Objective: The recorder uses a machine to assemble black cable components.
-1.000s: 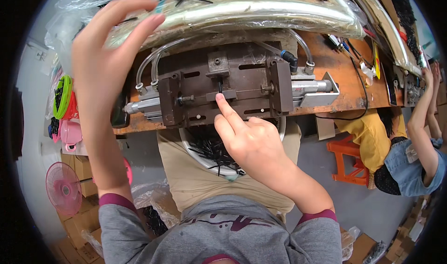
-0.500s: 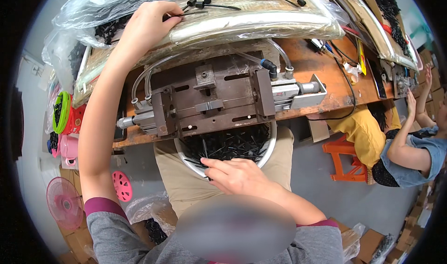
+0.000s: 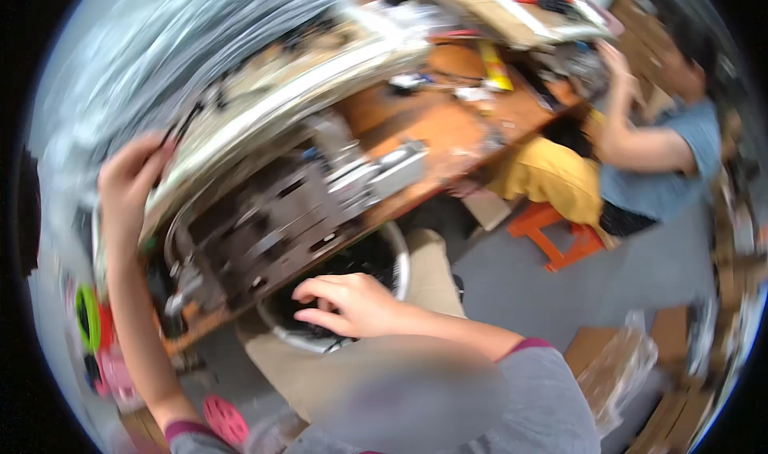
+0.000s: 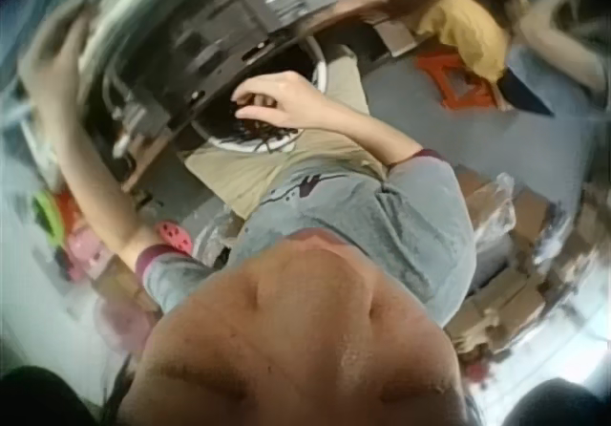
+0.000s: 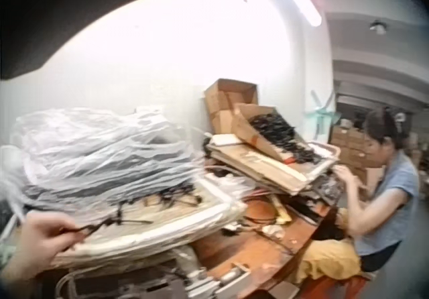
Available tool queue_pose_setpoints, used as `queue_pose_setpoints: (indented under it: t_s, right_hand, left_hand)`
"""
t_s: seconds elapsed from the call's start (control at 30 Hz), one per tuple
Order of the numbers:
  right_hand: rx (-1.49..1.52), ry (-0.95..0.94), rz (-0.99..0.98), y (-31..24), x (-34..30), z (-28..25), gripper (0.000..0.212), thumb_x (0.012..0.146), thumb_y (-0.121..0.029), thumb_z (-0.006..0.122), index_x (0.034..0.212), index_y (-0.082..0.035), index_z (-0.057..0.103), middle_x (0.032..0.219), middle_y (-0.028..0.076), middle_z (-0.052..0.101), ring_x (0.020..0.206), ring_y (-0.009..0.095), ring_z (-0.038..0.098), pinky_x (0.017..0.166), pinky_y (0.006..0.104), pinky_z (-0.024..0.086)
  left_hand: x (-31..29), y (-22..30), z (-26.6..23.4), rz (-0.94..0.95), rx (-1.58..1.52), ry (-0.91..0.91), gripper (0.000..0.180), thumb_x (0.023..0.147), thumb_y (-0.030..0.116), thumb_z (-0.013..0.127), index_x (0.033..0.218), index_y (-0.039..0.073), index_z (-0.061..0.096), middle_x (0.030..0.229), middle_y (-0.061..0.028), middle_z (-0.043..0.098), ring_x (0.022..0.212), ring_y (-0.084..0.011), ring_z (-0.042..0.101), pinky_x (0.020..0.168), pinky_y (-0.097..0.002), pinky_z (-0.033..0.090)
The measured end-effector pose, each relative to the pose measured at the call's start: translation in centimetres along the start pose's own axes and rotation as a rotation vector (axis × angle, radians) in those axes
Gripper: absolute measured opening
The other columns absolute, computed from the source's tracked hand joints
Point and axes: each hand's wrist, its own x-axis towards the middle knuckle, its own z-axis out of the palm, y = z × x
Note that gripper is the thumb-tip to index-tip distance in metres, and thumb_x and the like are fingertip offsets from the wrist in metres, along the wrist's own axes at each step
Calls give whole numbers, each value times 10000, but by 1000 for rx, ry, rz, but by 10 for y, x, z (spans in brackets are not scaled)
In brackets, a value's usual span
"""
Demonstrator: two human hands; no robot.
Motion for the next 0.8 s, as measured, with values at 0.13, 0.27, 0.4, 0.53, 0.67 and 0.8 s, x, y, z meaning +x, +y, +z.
queue_pose_setpoints:
  t_s: [0.13, 0.27, 0.4, 0.53, 0.67, 0.8]
  right_hand:
    - [812, 49, 135, -25, 19, -13, 319, 933, -139, 648, 1209, 2, 572, 903, 68, 663, 677, 104, 638, 650, 234, 530]
    - [1103, 2, -114, -40, 9, -34, 354, 978, -131, 555, 1281, 48, 518, 884, 64, 637, 713, 112, 639, 867, 293, 500]
    - [996, -84, -110, -54, -12, -38, 239, 916, -53, 648, 1143, 17, 622, 853, 64, 661, 686, 103, 646, 637, 234, 517]
    - [999, -189, -100, -59, -30, -32, 235, 904, -100, 674, 1102, 20, 633, 835, 64, 659, 598, 102, 628, 570, 215, 496]
    - [1048, -140, -133, -65, -43, -37, 203, 887, -128, 701, 1023, 16, 657, 784, 46, 647, 566, 75, 576, 522, 206, 447]
    - [1124, -74, -216, -74, -53, -49, 206, 878, -126, 708, 1025, 10, 662, 762, 20, 618, 586, 59, 539, 537, 198, 440]
  left_hand:
    - [-56, 50, 3, -199, -194, -228, 154, 743, -132, 594, 847, -57, 679, 844, -114, 706, 749, -157, 667, 661, -254, 521]
    - [-83, 76, 29, -28, -114, -536, 142, 676, -151, 628, 778, -64, 675, 815, -127, 705, 685, -165, 666, 600, -249, 531]
    - [-102, 83, 30, -78, -210, -586, 138, 666, -172, 605, 743, -76, 668, 810, -140, 705, 692, -174, 675, 599, -253, 534]
    - [-97, 118, 22, 51, -141, -821, 131, 820, -126, 620, 914, -49, 669, 957, -121, 686, 804, -195, 643, 724, -295, 518]
    - [-106, 128, 22, -29, -141, -819, 96, 837, -111, 615, 906, -67, 665, 938, -110, 686, 787, -167, 628, 700, -278, 501]
    - [-115, 123, 16, -267, -162, -663, 124, 883, -61, 609, 969, -21, 689, 885, -50, 684, 702, -97, 578, 606, -218, 447]
